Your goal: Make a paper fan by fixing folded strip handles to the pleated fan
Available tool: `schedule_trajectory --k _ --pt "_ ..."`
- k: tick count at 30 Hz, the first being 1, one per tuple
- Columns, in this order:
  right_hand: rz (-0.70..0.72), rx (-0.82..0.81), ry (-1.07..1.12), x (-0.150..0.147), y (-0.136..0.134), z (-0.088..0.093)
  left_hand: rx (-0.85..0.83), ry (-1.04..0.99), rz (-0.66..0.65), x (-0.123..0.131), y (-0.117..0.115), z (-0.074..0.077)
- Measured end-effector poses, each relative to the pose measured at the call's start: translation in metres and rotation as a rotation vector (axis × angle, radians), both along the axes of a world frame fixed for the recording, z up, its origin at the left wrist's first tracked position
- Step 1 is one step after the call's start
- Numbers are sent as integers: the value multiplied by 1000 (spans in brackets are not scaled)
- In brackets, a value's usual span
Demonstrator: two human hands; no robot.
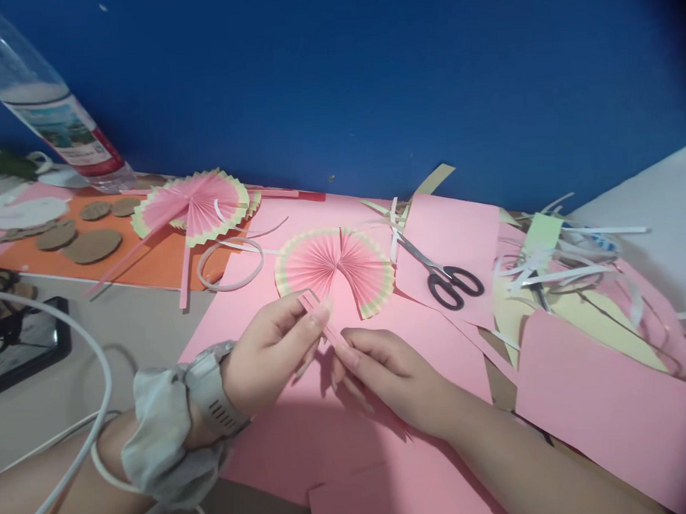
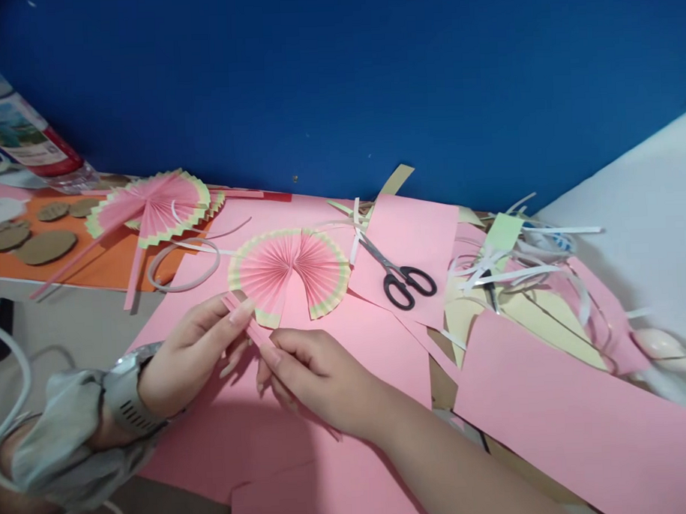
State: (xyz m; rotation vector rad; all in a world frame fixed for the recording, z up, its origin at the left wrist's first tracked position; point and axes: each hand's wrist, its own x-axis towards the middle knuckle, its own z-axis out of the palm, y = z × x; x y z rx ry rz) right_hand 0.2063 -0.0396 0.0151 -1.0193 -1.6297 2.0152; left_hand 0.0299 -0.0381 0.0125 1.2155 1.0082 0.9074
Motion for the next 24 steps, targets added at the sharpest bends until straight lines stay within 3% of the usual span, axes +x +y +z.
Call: schedule_trajectory --k 5,12,24 --pt "45 6 -11 1 3 1 131 97 -147 1 1 2" --pt "32 110 55 -3 4 -1 71 83 -71 2 2 2" --pt "74 17 88 0 7 -1 -35 -13 47 4 1 2"
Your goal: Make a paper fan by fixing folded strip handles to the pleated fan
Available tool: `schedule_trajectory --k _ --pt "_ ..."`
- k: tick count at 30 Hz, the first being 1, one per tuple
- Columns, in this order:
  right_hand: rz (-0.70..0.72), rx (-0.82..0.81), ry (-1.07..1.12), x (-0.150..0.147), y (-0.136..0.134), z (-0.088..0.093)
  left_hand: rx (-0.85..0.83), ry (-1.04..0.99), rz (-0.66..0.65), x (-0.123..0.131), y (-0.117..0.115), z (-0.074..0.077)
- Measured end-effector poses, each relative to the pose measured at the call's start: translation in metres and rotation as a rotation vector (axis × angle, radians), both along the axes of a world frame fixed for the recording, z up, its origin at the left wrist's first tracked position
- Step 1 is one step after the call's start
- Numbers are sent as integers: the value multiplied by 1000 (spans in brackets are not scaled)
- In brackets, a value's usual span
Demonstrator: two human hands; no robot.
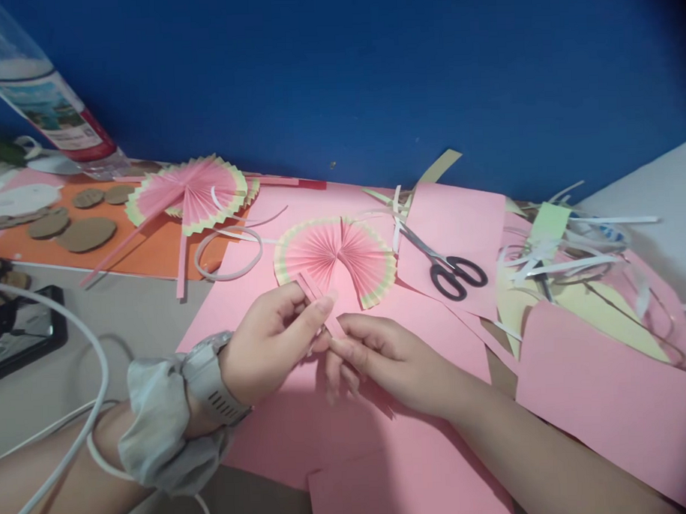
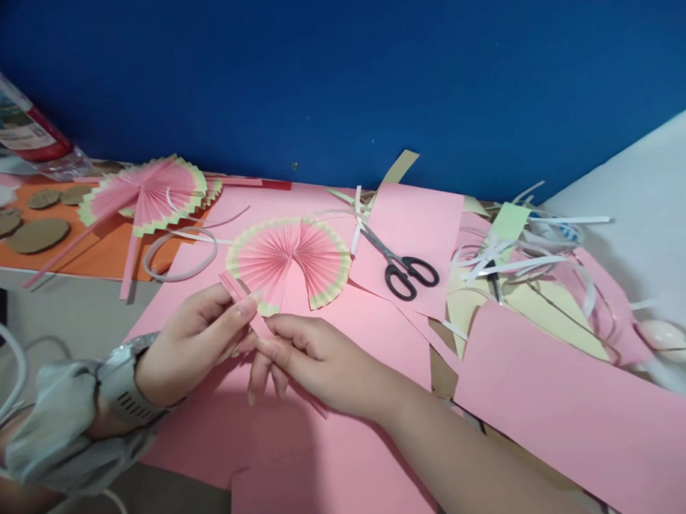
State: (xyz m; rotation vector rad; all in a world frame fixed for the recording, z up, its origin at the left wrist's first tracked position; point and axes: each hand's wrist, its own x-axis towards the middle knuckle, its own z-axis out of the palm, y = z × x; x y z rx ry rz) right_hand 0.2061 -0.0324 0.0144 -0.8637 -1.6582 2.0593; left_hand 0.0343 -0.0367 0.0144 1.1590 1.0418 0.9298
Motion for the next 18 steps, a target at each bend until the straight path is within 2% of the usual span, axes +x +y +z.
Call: schedule_trajectory --k 4,10,18 --pt "29 -41 66 0 1 1 -17 -38 36 -1 0 -1" --pt "18 -49 36 -2 0 -2 -30 -59 203 -4 2 -5" --pt "-14 -38 -11 -2 -3 2 35 -54 238 -5 5 -6"
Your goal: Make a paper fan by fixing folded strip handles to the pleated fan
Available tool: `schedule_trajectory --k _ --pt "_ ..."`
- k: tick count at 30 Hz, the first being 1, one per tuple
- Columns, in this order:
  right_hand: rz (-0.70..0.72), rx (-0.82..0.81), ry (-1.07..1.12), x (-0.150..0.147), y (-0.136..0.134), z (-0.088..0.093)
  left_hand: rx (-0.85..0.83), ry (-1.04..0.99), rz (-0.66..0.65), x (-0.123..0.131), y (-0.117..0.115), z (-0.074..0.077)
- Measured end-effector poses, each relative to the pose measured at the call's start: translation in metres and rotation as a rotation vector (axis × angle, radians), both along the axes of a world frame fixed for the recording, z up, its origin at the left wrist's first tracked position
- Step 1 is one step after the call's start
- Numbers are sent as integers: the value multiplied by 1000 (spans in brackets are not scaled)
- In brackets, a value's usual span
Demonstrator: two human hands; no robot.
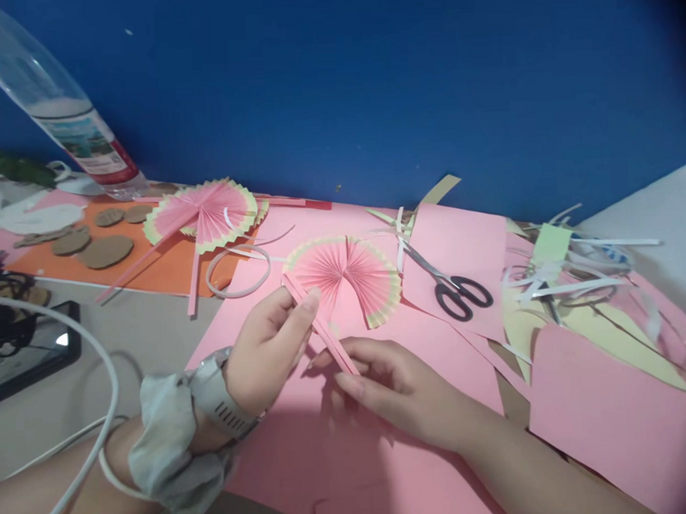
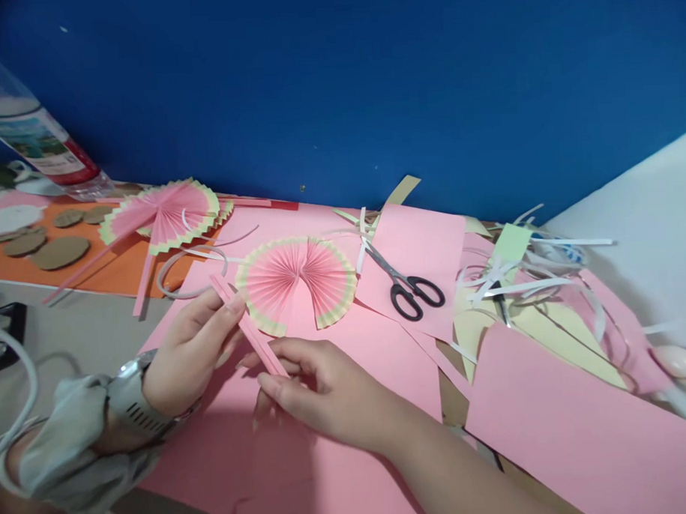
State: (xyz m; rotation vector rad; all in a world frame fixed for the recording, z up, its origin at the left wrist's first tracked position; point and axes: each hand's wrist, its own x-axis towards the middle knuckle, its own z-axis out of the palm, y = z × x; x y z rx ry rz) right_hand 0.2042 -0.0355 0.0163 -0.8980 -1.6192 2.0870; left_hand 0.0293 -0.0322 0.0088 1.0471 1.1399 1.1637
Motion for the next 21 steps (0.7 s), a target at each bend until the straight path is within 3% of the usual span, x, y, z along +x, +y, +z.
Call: schedule_trajectory --k 6,21 --pt "-79 -13 -48 -3 -3 -3 89 56 10 0 1 3" --pt "-84 -9 38 -3 -3 -5 90 145 58 0 -1 6"
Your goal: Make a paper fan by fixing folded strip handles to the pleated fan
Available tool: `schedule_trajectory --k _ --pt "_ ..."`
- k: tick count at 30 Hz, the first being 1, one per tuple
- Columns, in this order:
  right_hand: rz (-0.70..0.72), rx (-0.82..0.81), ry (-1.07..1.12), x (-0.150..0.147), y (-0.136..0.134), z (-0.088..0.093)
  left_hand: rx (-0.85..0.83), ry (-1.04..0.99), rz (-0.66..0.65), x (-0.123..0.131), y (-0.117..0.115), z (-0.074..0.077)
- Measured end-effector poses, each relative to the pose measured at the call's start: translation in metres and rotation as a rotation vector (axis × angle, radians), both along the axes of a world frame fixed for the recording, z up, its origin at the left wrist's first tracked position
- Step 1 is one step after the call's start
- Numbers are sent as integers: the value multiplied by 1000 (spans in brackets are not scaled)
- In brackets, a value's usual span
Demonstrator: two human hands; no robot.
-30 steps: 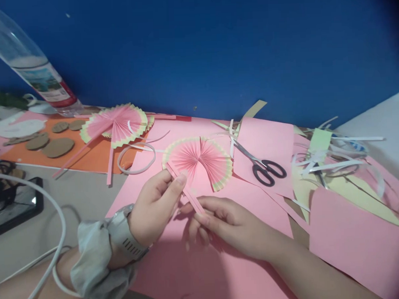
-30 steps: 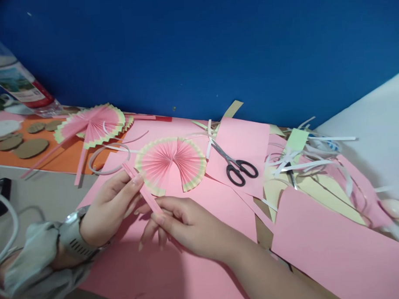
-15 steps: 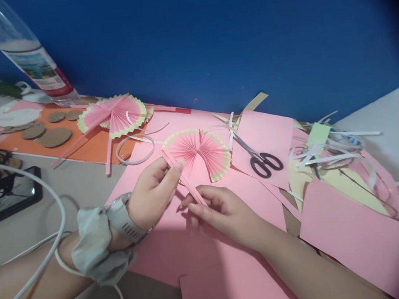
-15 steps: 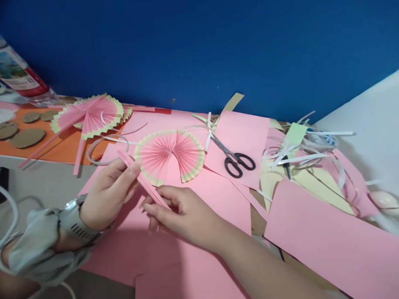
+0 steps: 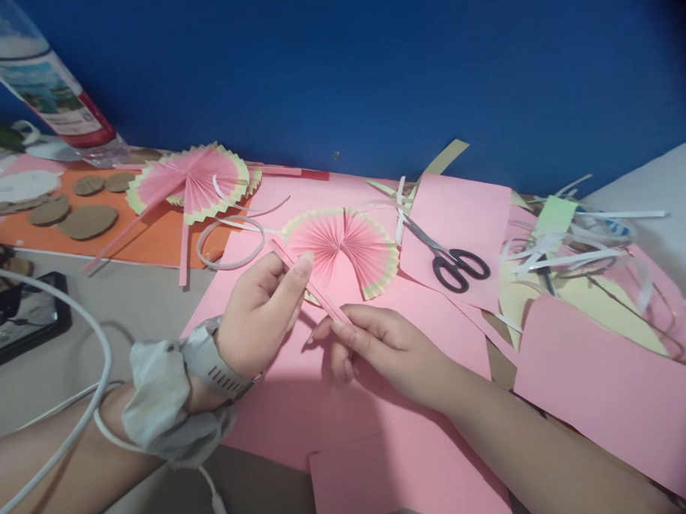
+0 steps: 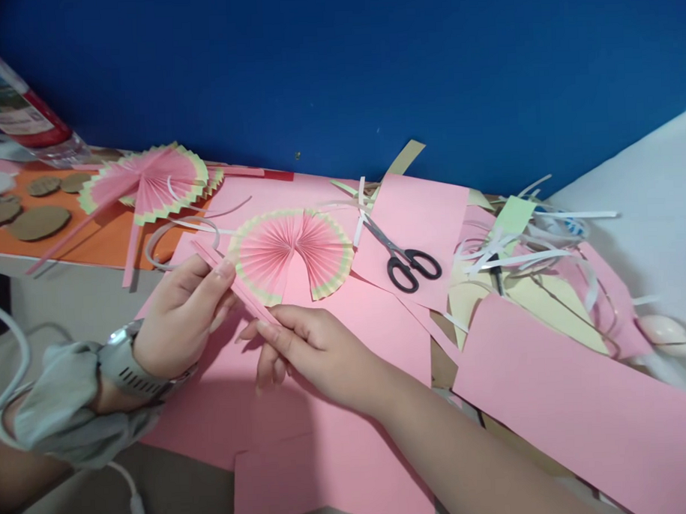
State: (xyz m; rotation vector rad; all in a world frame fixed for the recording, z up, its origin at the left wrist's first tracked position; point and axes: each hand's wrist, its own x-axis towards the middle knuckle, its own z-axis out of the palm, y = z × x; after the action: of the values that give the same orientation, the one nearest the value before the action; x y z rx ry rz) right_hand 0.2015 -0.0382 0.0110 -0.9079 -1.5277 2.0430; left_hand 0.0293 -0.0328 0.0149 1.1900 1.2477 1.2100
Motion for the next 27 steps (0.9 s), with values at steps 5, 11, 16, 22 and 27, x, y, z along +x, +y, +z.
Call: schedule_trajectory --k 5,11,16,22,27 --pt "-1 13 0 0 -1 0 -8 14 13 -1 1 -2" --pt "5 9 8 0 0 2 -13 -63 -17 0 -1 -4" --pt "13 0 78 2 2 1 -40 -170 -351 2 -4 -2" --pt "22 -9 -21 2 2 3 -31 -91 -417 3 -4 -1" --pt "-17 44 -45 0 0 -1 -33 -38 -440 4 -3 -1"
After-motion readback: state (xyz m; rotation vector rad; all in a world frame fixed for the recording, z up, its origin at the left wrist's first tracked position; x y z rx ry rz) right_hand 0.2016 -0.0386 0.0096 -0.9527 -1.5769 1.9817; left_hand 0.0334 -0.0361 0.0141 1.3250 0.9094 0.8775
